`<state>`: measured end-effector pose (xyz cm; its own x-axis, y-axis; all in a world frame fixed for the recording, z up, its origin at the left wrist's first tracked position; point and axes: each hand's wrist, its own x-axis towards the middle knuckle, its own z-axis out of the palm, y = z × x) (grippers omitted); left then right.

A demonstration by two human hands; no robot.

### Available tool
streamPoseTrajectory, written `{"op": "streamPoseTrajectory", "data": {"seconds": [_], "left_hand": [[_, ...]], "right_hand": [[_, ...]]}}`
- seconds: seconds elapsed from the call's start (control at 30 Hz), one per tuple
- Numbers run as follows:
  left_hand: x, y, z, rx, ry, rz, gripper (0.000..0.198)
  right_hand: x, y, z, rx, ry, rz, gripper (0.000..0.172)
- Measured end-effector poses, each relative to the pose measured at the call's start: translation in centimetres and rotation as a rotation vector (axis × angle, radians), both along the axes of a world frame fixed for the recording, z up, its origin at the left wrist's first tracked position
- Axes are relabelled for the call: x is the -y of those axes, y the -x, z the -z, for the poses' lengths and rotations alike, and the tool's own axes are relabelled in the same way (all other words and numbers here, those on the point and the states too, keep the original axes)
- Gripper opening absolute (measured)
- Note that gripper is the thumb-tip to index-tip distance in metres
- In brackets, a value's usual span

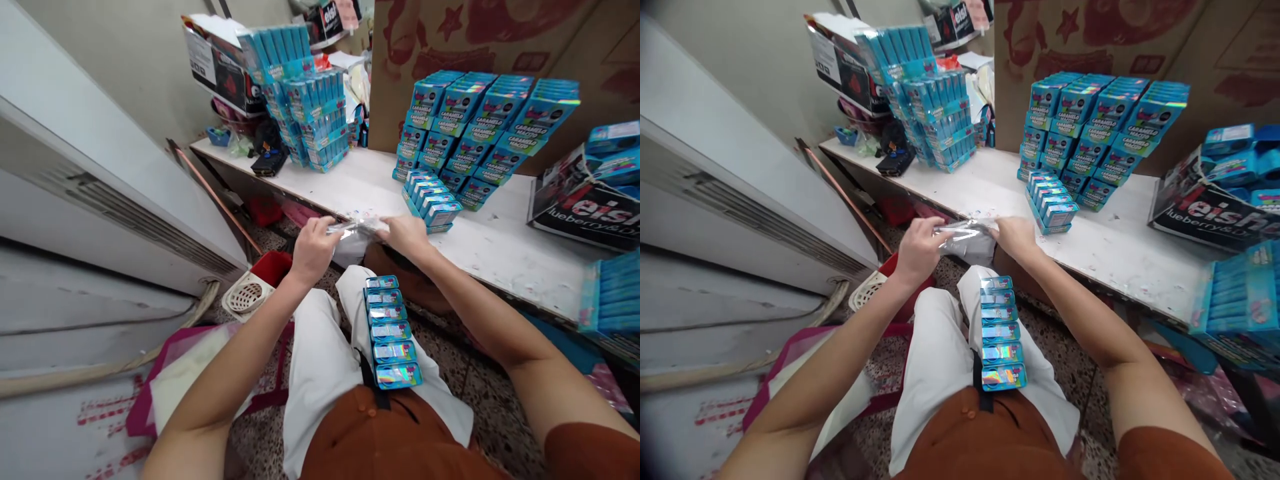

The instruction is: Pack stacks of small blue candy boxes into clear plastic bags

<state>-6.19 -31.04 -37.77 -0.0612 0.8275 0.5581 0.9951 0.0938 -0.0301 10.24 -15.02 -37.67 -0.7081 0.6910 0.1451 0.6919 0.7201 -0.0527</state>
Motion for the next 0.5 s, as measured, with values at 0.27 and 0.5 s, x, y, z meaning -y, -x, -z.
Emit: {"op": "streamPoseTrajectory", "data": {"seconds": [0.27, 0.5], "left_hand": [[-1.6, -1.7, 5.8, 0.113, -0.102, -0.183, 0.047], [-2.3, -4.6, 15.3, 0.281, 0.492, -0.437, 0.063]], "right_hand": [[-1.7, -1.7, 4.9, -0.076, -0.225, -0.037, 0.050], [-1.4, -3.4, 14.0, 0.188, 0.047, -0.123, 0.053]]}}
